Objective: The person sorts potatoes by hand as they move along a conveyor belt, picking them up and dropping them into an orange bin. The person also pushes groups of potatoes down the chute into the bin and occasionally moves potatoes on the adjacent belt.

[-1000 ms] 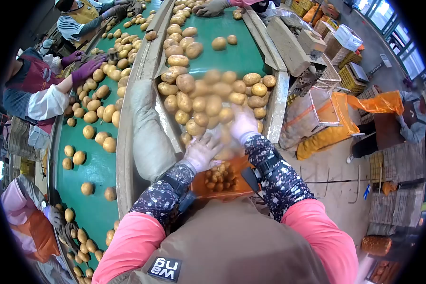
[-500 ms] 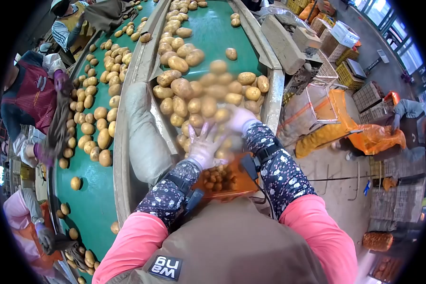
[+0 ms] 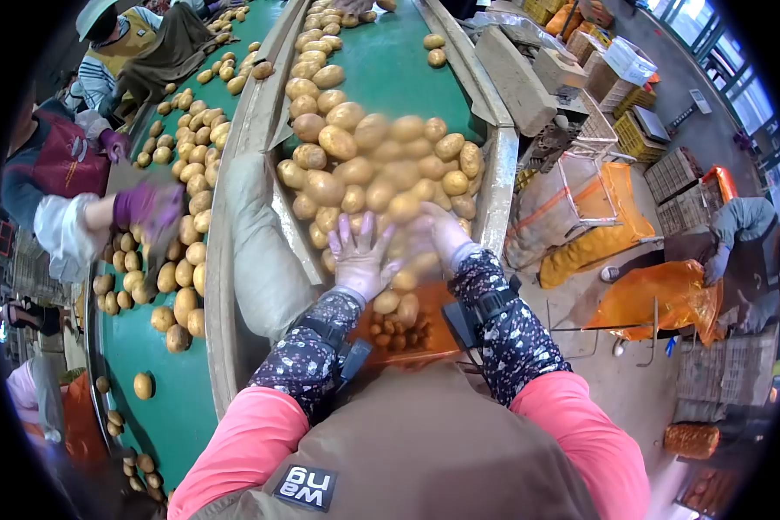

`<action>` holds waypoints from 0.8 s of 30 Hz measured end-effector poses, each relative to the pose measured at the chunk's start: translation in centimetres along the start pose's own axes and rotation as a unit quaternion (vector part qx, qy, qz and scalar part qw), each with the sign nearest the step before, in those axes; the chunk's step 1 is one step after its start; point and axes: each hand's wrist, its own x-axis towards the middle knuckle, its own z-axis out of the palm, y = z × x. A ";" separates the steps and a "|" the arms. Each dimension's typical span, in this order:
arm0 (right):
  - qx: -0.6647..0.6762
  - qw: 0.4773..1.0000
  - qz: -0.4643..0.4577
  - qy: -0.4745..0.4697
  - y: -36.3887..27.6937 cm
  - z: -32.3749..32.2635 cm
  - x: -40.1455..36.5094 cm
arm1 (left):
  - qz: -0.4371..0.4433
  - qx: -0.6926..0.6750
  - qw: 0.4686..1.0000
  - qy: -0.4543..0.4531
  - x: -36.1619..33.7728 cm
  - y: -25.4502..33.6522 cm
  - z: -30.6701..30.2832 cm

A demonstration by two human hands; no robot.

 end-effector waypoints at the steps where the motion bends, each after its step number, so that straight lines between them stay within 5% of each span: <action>1: 0.086 0.996 -0.001 -0.014 0.0 -0.1 -0.5 | -0.004 -0.014 1.000 -0.024 0.1 -0.2 0.1; 3: 0.252 0.967 -0.003 -0.048 -0.2 0.1 -1.1 | -0.001 -0.006 1.000 -0.030 0.4 -0.6 0.0; 6: 0.294 0.943 -0.032 -0.150 -0.9 0.2 -2.3 | -0.018 -0.024 0.998 -0.047 0.8 -0.4 -0.7; 8: 0.067 0.973 -0.192 -0.112 1.0 0.1 -0.7 | -0.024 -0.011 0.994 -0.105 1.0 -0.1 -1.8; 10: 0.007 0.969 -0.228 -0.098 1.2 0.4 -0.6 | -0.007 0.013 0.992 -0.122 1.0 -0.1 -2.4; 14: 0.201 0.969 -0.109 -0.096 1.6 -0.7 0.0 | 0.126 0.039 0.990 -0.042 -0.5 -0.8 -0.1; 19: 0.104 0.992 -0.020 0.072 0.0 0.6 -1.6 | 0.219 0.034 0.972 0.075 -1.8 -0.6 1.2; 21: 0.036 0.995 -0.030 0.086 0.8 -0.1 -1.1 | 0.153 0.034 0.981 0.115 -1.2 -0.2 0.6; 24: 0.163 0.973 -0.014 0.161 0.9 0.1 -0.7 | 0.093 0.024 0.994 0.052 -0.4 0.3 -1.9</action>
